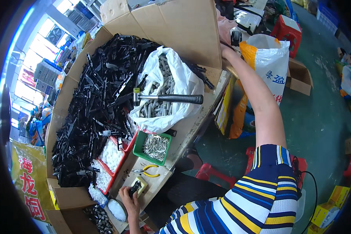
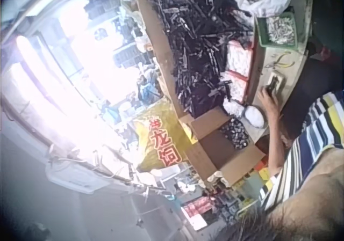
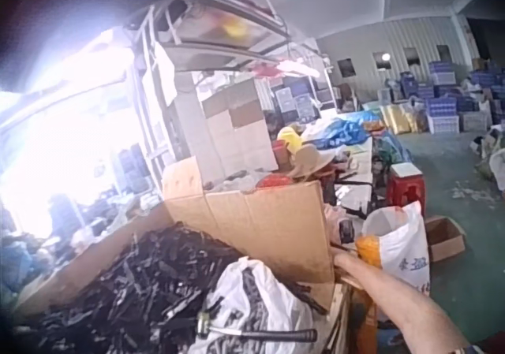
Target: The person assembles small lock mechanisms at a cluttered workbench. They pick up lock bodies, pins, and white plastic components, using pliers and a screwdriver to insert parts and secure the assembly. The person repeatedly handles individual units, placing finished items into a cardboard box.
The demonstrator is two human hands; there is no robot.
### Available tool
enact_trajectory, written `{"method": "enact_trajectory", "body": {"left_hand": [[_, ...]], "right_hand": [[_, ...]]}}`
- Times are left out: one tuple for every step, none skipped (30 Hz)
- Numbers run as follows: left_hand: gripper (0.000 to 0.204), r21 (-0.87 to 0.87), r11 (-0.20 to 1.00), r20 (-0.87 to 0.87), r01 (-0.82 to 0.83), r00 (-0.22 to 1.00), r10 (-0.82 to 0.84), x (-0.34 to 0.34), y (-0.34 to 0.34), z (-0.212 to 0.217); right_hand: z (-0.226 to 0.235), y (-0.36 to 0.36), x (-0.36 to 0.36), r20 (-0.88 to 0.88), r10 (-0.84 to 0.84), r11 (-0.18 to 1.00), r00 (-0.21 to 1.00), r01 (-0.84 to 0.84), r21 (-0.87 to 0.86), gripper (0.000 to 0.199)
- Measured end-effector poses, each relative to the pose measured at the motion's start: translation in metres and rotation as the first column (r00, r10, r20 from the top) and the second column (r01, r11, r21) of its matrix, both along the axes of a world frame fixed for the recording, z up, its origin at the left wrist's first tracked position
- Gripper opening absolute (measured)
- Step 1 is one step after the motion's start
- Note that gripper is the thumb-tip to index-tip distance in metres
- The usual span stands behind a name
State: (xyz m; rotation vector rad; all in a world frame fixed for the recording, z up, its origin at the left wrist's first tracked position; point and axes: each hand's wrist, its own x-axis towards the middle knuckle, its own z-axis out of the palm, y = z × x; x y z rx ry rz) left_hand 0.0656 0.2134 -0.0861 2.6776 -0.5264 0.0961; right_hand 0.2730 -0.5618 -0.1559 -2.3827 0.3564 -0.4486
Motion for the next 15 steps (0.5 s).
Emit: {"method": "enact_trajectory", "body": {"left_hand": [[0.034,0.003,1.000,0.000,-0.001,1.000,0.001,0.000,-0.001,0.000],[0.034,0.005,1.000,0.001,0.000,1.000,0.000,0.000,-0.002,0.000],[0.035,0.007,1.000,0.001,0.003,1.000,-0.003,0.001,-0.003,0.000],[0.036,0.024,1.000,-0.015,-0.015,1.000,0.016,-0.001,-0.002,0.001],[0.037,0.026,1.000,-0.018,-0.017,1.000,0.018,-0.001,-0.002,0.000],[0.037,0.028,0.999,-0.020,-0.018,1.000,0.018,-0.001,-0.001,-0.002],[0.037,0.028,0.999,-0.020,-0.020,1.000,0.021,-0.001,0.000,-0.003],[0.036,0.039,0.999,-0.026,-0.025,0.999,0.026,-0.001,0.000,-0.003],[0.036,0.044,0.999,-0.015,-0.017,1.000,0.018,0.001,-0.002,-0.004],[0.035,0.055,0.998,-0.011,-0.014,1.000,0.014,0.001,-0.004,-0.003],[0.035,0.065,0.998,-0.006,-0.009,1.000,0.009,0.002,-0.005,-0.002],[0.033,0.056,0.998,-0.002,-0.013,1.000,0.013,0.001,-0.004,-0.004],[0.034,0.051,0.998,-0.010,-0.023,1.000,0.023,0.000,-0.002,-0.004],[0.034,0.045,0.998,-0.023,-0.042,0.999,0.043,-0.003,-0.002,-0.004],[0.034,0.042,0.997,-0.038,-0.065,0.997,0.067,-0.006,-0.001,-0.003]], "right_hand": [[0.001,0.000,0.002,0.006,0.004,1.000,1.000,-0.004,0.001,0.045],[0.001,0.002,0.004,0.011,0.002,1.000,1.000,-0.002,0.002,0.045],[0.002,0.001,0.005,0.018,0.001,1.000,1.000,-0.001,-0.002,0.045],[0.000,0.006,0.005,0.024,0.000,1.000,1.000,0.000,0.002,0.045],[0.004,0.006,0.005,0.027,-0.001,1.000,1.000,0.001,0.000,0.045],[0.006,0.007,0.003,0.039,-0.005,1.000,0.999,0.005,-0.004,0.045],[0.009,0.008,0.002,0.051,-0.006,1.000,0.999,0.006,-0.009,0.046],[0.013,0.008,-0.001,0.065,-0.009,1.000,0.998,0.010,-0.016,0.046],[0.017,0.005,-0.008,0.084,-0.020,0.999,0.996,0.022,-0.027,0.046],[0.019,0.006,-0.014,0.094,-0.024,0.999,0.995,0.028,-0.038,0.046],[0.023,0.004,-0.020,0.111,-0.029,0.998,0.993,0.034,-0.043,0.046],[0.026,0.008,-0.022,0.122,-0.029,0.998,0.992,0.036,-0.060,0.046],[0.030,0.008,-0.028,0.134,-0.026,0.997,0.991,0.035,-0.066,0.047],[0.029,0.013,-0.029,0.141,-0.019,0.996,0.990,0.030,-0.078,0.047],[0.027,0.016,-0.032,0.139,-0.013,0.996,0.990,0.025,-0.081,0.047]]}}
